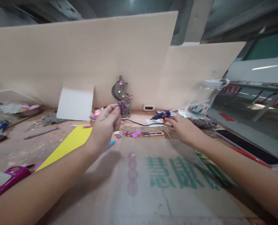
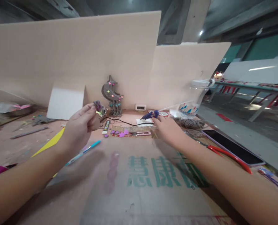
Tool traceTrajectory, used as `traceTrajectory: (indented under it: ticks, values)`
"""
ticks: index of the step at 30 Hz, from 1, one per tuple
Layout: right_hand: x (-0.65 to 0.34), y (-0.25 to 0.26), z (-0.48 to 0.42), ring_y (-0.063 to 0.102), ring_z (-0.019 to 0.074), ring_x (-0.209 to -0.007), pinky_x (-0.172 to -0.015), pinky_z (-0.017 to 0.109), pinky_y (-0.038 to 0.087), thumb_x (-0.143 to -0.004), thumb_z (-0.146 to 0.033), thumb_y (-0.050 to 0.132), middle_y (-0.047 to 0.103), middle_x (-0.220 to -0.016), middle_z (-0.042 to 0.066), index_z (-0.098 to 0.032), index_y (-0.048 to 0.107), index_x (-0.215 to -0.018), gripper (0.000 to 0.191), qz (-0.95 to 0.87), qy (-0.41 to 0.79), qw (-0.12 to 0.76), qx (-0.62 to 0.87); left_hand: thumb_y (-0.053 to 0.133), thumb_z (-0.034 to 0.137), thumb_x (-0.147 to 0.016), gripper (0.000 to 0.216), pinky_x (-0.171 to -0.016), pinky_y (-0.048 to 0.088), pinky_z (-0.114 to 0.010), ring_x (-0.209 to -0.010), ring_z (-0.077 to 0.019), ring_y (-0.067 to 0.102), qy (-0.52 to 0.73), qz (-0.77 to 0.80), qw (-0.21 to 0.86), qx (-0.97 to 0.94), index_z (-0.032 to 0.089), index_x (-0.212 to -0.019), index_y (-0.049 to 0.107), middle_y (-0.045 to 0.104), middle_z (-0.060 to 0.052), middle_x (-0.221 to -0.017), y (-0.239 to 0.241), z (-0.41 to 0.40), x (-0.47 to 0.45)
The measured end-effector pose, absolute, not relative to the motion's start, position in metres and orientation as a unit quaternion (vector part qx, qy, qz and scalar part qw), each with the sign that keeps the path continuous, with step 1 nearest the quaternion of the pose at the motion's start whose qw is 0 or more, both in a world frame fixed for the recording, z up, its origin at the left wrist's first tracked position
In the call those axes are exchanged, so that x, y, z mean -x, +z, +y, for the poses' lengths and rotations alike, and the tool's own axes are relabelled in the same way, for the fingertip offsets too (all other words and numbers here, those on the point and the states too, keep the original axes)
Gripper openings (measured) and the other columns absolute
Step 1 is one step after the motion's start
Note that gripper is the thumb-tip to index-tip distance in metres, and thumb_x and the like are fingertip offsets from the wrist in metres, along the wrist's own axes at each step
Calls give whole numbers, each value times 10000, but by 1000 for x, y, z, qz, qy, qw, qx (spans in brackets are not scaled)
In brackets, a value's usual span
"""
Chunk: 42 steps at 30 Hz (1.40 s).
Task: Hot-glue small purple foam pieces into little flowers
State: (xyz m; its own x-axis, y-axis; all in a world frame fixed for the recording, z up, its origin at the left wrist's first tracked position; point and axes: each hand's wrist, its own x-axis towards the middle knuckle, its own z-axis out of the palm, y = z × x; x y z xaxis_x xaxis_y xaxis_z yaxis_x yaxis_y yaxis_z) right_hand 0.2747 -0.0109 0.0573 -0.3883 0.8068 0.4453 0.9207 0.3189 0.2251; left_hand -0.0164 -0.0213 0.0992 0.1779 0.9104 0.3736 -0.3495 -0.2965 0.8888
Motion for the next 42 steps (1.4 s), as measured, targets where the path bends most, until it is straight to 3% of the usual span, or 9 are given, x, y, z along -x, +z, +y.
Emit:
traceTrajectory:
  ticks: [6, 9, 12, 17, 24, 28, 31, 36, 42]
  values:
    - [-233, 60, -40, 643, 212, -862, -762, 345, 497, -927, -405, 356, 698, -945, 78, -196, 631, -1033, 362, -841, 35, 186, 507, 453, 267, -871, 101, -399, 200, -155, -427, -56, 268, 533, 345, 559, -532, 190, -806, 451, 358, 69, -548, 48, -4, 1]
    - [-210, 36, -46, 377, 257, -1302, -1053, 422, 323, -894, -448, 421, 390, -1436, 126, -177, 374, -1390, 568, -872, 103, 146, 456, 509, 260, -833, 153, -435, 274, -160, -480, -66, 351, 519, 385, 536, -543, 180, -719, 446, 414, 48, -578, 17, 3, -5]
    - [-198, 25, -47, 166, 284, -1388, -1117, 472, 170, -860, -513, 459, 195, -1511, 151, -118, 288, -1432, 715, -876, 194, 110, 429, 545, 274, -802, 180, -452, 302, -166, -496, -73, 382, 507, 392, 532, -553, 177, -685, 450, 430, 43, -572, 0, 10, -7]
    - [-194, 44, -56, 565, 200, -1135, -996, 382, 403, -954, -479, 209, 627, -1194, 134, -130, 575, -1221, 571, -829, 506, 106, 216, 527, 349, -801, 220, -420, 266, -165, -436, -60, 335, 496, 389, 542, -556, 181, -701, 425, 400, 64, -533, -5, 15, -6]
    - [-192, 32, -53, 165, 260, -1389, -1121, 485, 126, -857, -441, 516, 235, -1498, 137, -169, 362, -1402, 629, -887, 241, 161, 359, 528, 369, -806, 241, -414, 249, -156, -441, -52, 346, 486, 382, 545, -567, 173, -705, 431, 412, 66, -545, -6, 15, -6]
    - [-178, 45, -81, 477, 199, -1233, -1058, 371, 319, -906, -413, 439, 604, -1245, 76, -225, 633, -1170, 377, -862, 485, 11, 145, 505, 362, -825, 228, -403, 227, -154, -426, -47, 319, 480, 389, 544, -568, 173, -722, 431, 421, 68, -548, -7, 16, -6]
    - [-179, 54, -85, 660, 214, -966, -881, 359, 490, -917, -539, 266, 694, -1039, 159, -104, 651, -1120, 615, -763, 621, 41, 172, 489, 348, -836, 218, -399, 220, -153, -421, -45, 309, 476, 393, 542, -570, 175, -724, 421, 421, 69, -551, -8, 17, -6]
    - [-195, 44, -69, 198, 250, -1379, -1109, 477, 158, -869, -449, 489, 261, -1488, 127, -182, 384, -1391, 596, -882, 290, 143, 342, 492, 343, -841, 225, -397, 221, -152, -416, -43, 305, 474, 392, 537, -577, 174, -712, 415, 418, 70, -544, -7, 16, -5]
    - [-217, 57, -94, 599, 226, -1089, -886, 304, 477, -845, -577, 433, 711, -1003, 111, -169, 739, -926, 517, -852, 481, -22, 206, 493, 349, -838, 214, -389, 214, -154, -406, -43, 302, 469, 391, 533, -586, 175, -731, 432, 421, 70, -540, -10, 19, -5]
